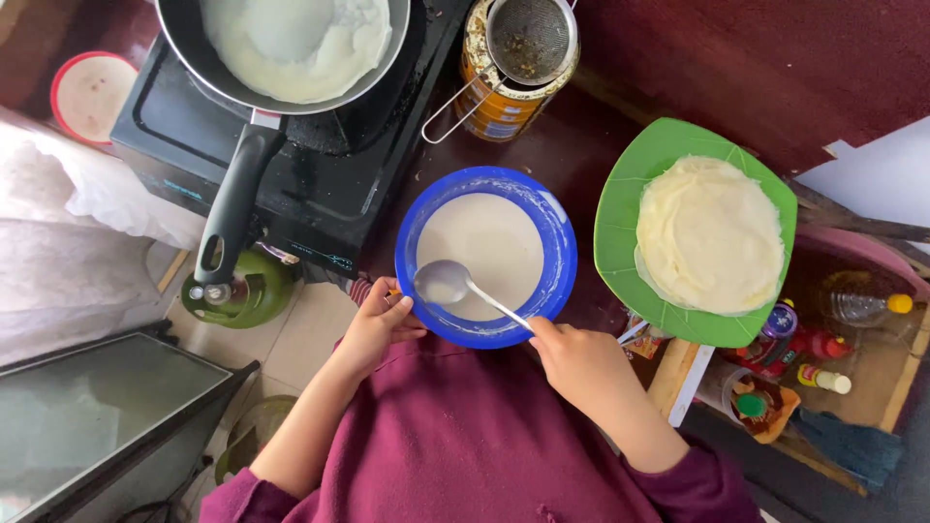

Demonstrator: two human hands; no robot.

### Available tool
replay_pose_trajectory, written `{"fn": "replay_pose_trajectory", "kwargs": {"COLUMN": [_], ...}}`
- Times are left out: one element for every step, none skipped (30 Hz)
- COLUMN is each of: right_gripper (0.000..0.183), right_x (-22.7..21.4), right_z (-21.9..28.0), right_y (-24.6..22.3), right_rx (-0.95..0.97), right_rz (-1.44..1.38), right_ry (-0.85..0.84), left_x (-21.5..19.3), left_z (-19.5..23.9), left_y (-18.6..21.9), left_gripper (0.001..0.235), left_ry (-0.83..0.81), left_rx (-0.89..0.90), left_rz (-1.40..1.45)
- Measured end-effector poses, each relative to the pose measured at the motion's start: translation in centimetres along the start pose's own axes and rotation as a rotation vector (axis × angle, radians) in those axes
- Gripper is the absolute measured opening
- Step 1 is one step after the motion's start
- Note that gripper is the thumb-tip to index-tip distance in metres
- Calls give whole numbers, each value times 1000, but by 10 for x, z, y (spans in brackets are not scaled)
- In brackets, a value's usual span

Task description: Cooking crepes by stirring batter, pouring it into a frying pan, and stacking the finished crepes on a plate.

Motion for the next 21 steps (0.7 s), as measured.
{"fn": "replay_pose_trajectory", "kwargs": {"right_gripper": [14,14,15,17,17,20,23,23,24,25,25,24,23,23,22,20,20,19,19,19,21], "right_x": [-2,-6,-10,-13,-18,-22,-25,-28,-30,-32,-29,-28,-27,-20,-16,-12,-10,-7,-4,-12,-17], "right_z": [-5,-4,-3,-1,4,9,14,15,17,18,16,12,9,4,-1,-5,-6,-9,-11,-8,-5], "right_y": [-4,0,5,9,13,19,24,24,25,26,25,22,19,16,13,10,10,11,11,14,17], "right_rx": [-16,-20,-7,6,0,31,62,60,83,106,104,74,44,39,24,13,13,24,34,32,40], "right_rz": [-12,-13,-49,-84,-86,-104,-122,-122,-158,-193,-194,-149,-104,-103,-108,-113,-114,-137,-160,-160,-158], "right_ry": [14,17,2,-17,-18,-71,-124,-125,-169,-212,-212,-190,-168,-167,-125,-83,-83,-114,-144,-144,-186], "left_x": [-2,-2,-1,0,-1,-1,-1,0,1,2,2,1,1,0,0,1,2,3,3,3,2], "left_z": [-5,-4,-3,-1,-1,-1,-1,0,2,3,2,2,1,1,1,1,3,5,6,5,5], "left_y": [-5,-3,-2,-2,-2,-2,-2,0,1,3,2,0,-1,0,0,-1,1,4,7,6,5], "left_gripper": [19,19,18,18,18,17,17,17,17,16,16,16,16,16,17,17,17,16,15,15,15], "left_ry": [-28,-23,-17,-9,-3,-2,0,2,3,3,5,9,12,16,21,24,24,30,36,38,38], "left_rx": [49,52,52,48,48,49,50,50,47,44,44,44,44,46,50,50,49,44,38,39,39], "left_rz": [28,27,26,28,29,27,25,26,29,32,32,33,34,35,40,44,43,29,15,15,16]}}
Point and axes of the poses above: each hand's wrist, its own z-axis away from the middle knuckle, its own x-axis out of the palm, y = z × x, the point moved 5 cm from there along -z, towards the middle knuckle, and after that the axes turned 7 degrees about -z, right-handed, at the moved point
